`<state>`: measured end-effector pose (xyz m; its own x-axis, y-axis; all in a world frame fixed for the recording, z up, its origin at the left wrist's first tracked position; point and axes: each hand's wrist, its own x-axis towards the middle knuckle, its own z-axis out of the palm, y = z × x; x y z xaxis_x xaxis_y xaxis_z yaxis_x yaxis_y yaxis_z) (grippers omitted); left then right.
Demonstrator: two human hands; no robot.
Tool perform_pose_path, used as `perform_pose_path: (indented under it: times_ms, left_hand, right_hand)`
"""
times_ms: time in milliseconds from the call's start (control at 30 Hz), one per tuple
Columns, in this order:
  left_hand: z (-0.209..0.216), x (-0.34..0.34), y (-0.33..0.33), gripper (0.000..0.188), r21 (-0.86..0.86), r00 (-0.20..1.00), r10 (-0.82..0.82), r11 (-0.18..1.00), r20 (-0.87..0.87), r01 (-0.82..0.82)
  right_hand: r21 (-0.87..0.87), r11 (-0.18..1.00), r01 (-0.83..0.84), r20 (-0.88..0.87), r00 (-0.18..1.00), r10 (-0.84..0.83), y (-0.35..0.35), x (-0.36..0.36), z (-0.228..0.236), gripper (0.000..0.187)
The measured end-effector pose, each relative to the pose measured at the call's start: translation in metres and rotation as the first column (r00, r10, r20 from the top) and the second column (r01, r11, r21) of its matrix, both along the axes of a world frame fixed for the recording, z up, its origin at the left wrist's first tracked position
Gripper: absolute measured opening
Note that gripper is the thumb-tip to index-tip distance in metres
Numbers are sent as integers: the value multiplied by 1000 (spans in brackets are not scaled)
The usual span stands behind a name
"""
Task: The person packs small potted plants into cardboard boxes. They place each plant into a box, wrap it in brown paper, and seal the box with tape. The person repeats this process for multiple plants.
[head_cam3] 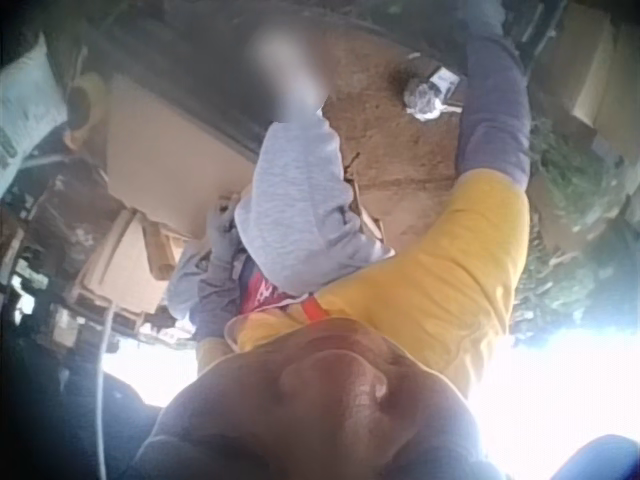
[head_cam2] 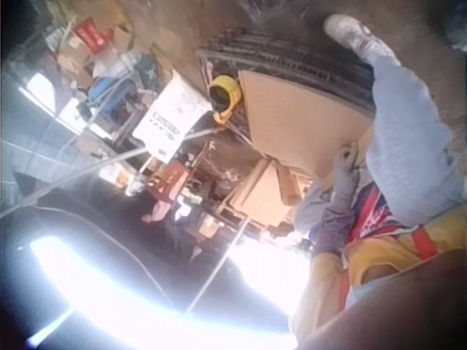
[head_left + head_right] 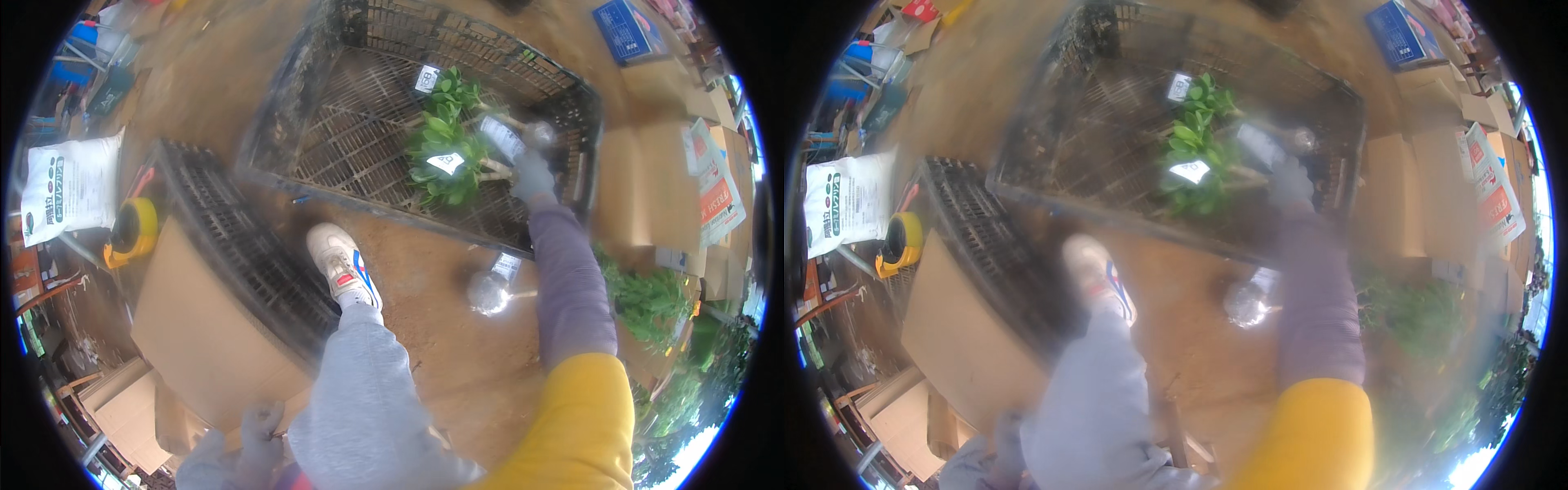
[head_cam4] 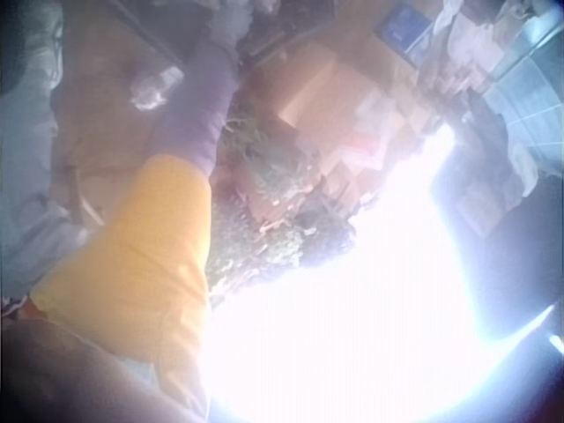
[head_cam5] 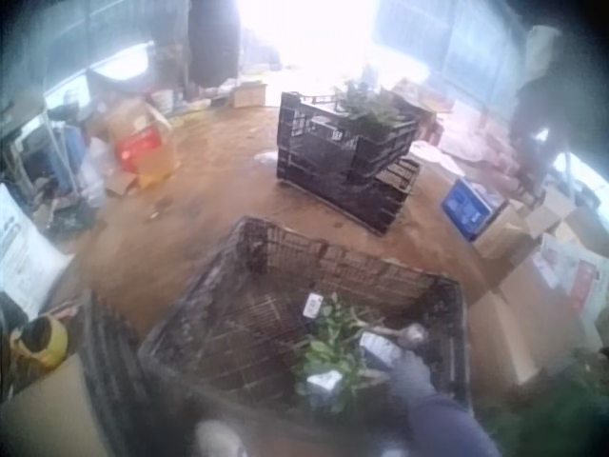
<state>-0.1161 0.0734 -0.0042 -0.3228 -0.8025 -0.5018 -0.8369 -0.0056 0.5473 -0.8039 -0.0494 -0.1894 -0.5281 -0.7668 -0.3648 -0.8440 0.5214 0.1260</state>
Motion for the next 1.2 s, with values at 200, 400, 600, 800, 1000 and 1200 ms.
perform_pose_path:
  times_ms: [200,400,600,800,1000,1200]
  left_hand:
    - [-2,-3,5,69,9,998,-30,1000,57,29]
    - [-14,7,11,69,-65,994,-107,992,32,109]
    - [-24,-1,19,67,-282,989,-140,948,55,150]
    - [-29,-5,29,58,-384,994,-108,917,16,106]
    - [-32,-6,41,45,-509,990,-97,849,106,138]
    - [-26,11,52,34,-573,982,-12,811,188,120]
  right_hand:
    - [14,999,41,54,998,-41,-1,9,34,36]
    - [-129,991,35,-30,999,-39,-1,21,85,61]
    - [-183,983,-9,-179,984,-25,13,30,160,50]
    - [-360,925,-120,-271,963,20,28,44,242,39]
    - [-490,756,-434,-315,897,311,21,97,305,30]
    - [-500,546,-672,125,568,813,-33,265,324,24]
